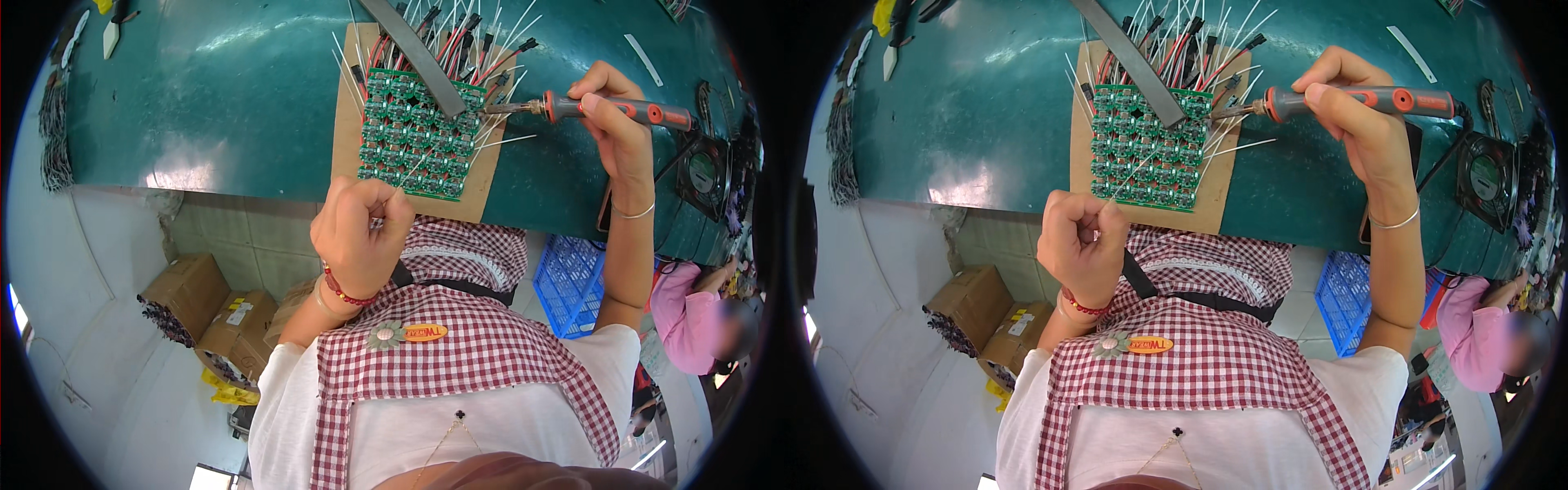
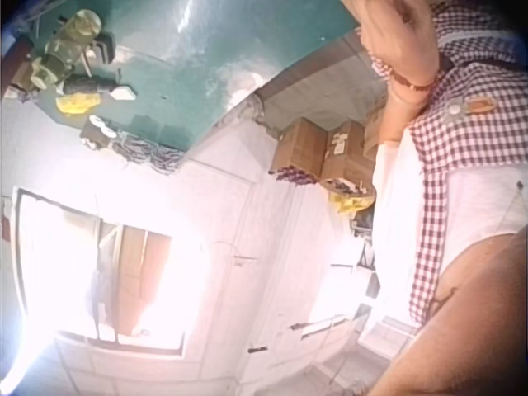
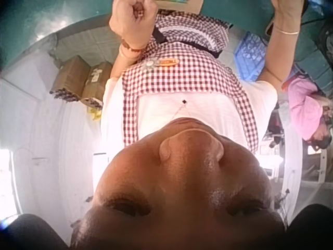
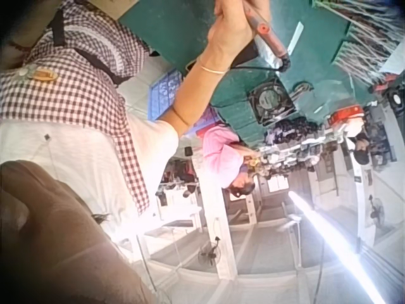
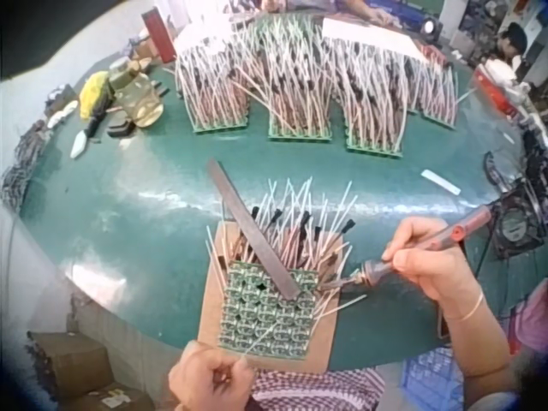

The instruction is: Soldering wires and components to a circuit board at a factory assembly station.

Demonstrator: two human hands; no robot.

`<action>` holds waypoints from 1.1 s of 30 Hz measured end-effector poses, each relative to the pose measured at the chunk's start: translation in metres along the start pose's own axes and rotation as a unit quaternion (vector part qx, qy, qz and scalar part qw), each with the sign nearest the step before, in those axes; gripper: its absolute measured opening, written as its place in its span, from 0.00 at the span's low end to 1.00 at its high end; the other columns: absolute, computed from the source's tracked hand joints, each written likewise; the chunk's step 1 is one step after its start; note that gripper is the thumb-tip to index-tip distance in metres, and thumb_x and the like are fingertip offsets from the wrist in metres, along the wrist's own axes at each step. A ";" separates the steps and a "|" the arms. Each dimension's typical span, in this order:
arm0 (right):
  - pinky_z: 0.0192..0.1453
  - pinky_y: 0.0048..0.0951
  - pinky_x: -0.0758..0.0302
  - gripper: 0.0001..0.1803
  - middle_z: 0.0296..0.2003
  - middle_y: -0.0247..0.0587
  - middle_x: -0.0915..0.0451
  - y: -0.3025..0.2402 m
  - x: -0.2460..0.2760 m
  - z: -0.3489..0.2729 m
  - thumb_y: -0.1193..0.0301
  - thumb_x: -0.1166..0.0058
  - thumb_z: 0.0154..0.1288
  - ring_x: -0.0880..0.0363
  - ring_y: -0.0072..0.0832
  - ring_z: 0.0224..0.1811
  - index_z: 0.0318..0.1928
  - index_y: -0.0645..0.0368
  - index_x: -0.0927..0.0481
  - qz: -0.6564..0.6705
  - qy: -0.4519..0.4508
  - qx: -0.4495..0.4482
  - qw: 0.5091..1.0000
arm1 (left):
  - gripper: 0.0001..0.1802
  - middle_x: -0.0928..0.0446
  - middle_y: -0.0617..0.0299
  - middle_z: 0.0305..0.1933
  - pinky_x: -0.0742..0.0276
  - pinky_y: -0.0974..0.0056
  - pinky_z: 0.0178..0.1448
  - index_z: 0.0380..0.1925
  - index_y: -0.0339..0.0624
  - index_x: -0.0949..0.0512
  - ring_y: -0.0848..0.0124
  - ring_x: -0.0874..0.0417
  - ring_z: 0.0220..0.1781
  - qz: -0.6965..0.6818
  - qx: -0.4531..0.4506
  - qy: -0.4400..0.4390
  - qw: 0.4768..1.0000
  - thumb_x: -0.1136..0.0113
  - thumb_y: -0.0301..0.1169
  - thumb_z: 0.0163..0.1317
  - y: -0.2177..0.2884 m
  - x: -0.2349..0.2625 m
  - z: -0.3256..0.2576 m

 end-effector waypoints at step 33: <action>0.21 0.16 0.50 0.10 0.17 0.27 0.32 -0.003 0.000 -0.006 0.69 0.43 0.57 0.44 0.10 0.15 0.30 0.65 0.23 0.015 0.034 0.054 0.998 | 0.10 0.31 0.65 0.20 0.36 0.71 0.19 0.26 0.40 0.26 0.74 0.30 0.18 -0.006 -0.006 0.009 1.000 0.36 0.16 0.46 0.005 0.002 0.001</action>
Point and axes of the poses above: each hand's wrist, its own z-axis towards the middle knuckle, its own x-axis out of the back of the hand, y = z × x, the point moved 2 cm from there along z, towards the middle knuckle
